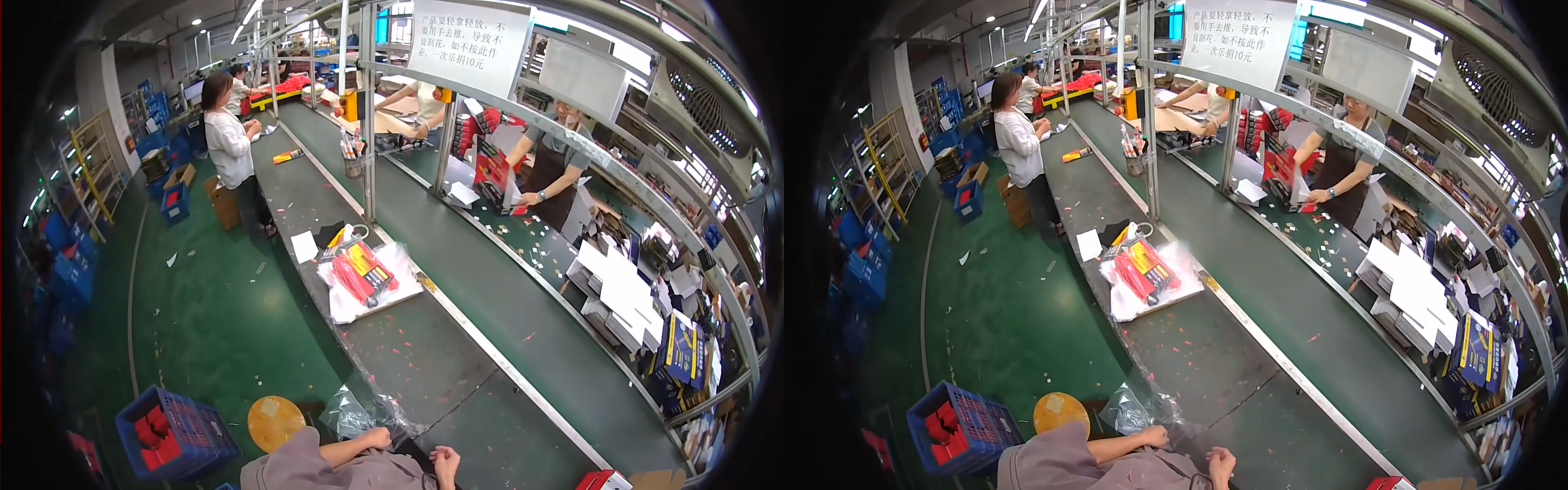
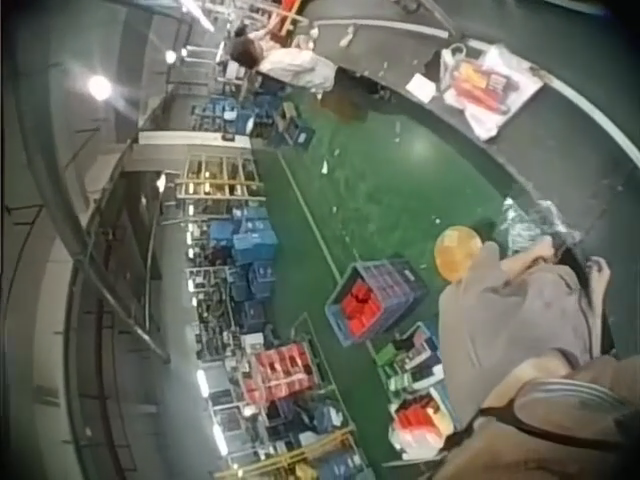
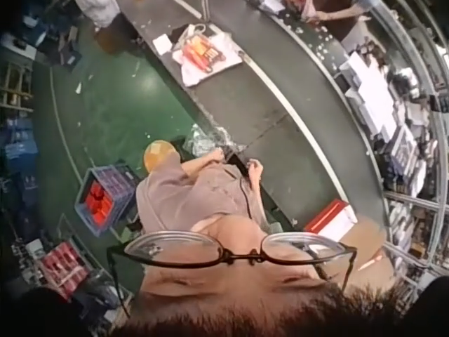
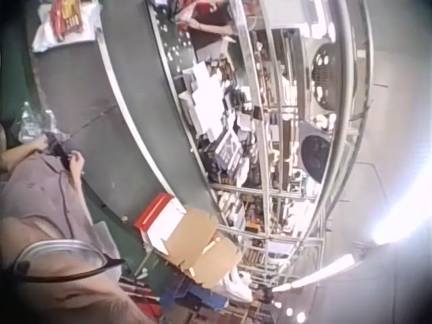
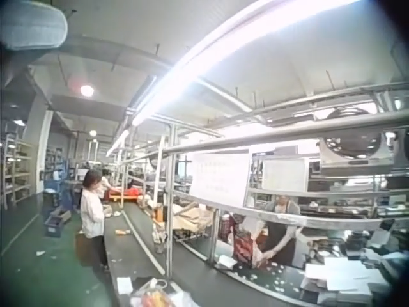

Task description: Packaging small boxes into plastic bags and then placing those into larger shipping boxes at an assembly line workstation.

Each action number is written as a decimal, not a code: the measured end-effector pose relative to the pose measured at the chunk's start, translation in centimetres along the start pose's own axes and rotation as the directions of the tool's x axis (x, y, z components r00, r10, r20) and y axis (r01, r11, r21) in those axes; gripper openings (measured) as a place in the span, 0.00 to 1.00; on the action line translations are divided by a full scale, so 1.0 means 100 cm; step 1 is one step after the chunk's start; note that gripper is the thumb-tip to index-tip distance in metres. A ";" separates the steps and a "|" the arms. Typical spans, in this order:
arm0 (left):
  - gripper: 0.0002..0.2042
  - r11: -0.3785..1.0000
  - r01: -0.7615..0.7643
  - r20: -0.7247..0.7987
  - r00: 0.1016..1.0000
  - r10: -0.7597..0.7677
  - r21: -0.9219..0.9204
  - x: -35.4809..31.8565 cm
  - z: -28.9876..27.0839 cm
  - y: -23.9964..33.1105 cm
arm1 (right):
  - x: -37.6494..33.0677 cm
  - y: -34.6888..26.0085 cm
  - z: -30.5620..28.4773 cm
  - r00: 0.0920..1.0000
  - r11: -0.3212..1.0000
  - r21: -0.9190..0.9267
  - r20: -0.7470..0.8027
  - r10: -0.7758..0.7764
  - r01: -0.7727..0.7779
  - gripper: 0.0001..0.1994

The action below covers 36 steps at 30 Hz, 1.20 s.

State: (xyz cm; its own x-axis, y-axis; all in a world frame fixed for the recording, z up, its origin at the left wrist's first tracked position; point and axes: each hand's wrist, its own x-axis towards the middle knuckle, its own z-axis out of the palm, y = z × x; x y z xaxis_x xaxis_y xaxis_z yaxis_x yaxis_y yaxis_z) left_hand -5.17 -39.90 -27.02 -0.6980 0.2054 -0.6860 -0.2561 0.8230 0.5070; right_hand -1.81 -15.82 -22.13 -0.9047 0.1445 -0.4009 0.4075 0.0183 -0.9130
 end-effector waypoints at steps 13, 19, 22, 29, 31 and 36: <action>0.14 0.929 0.267 -0.172 0.933 -0.315 -0.255 0.014 0.006 -0.058 | 0.041 0.010 -0.001 0.888 0.827 0.347 0.044 0.457 -0.443 0.14; 0.13 0.911 0.308 -0.219 0.903 -0.371 -0.273 0.022 0.005 -0.055 | 0.054 0.005 -0.009 0.888 0.827 0.375 -0.022 0.459 -0.418 0.14; 0.13 0.922 0.289 -0.231 0.908 -0.350 -0.258 0.027 0.000 -0.046 | 0.063 0.000 -0.011 0.892 0.823 0.395 -0.019 0.451 -0.408 0.13; 0.14 0.926 0.256 -0.214 0.923 -0.319 -0.277 0.038 -0.003 -0.041 | 0.066 0.001 -0.013 0.880 0.832 0.322 0.005 0.475 -0.451 0.13; 0.14 0.923 0.258 -0.215 0.921 -0.324 -0.285 0.041 -0.002 -0.040 | 0.066 0.002 -0.017 0.883 0.847 0.283 -0.002 0.469 -0.449 0.13; 0.13 0.916 0.260 -0.229 0.914 -0.336 -0.305 0.042 -0.002 -0.037 | 0.065 0.007 -0.026 0.889 0.865 0.244 -0.023 0.457 -0.438 0.13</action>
State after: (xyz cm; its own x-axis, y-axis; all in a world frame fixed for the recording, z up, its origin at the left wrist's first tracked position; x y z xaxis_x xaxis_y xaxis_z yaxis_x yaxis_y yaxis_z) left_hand -7.29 -42.15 -31.69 -0.7052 -0.2101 -0.6772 -0.6201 0.6459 0.4453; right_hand -7.12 -12.24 -25.17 -0.6154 0.1599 -0.7718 0.7184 -0.2889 -0.6328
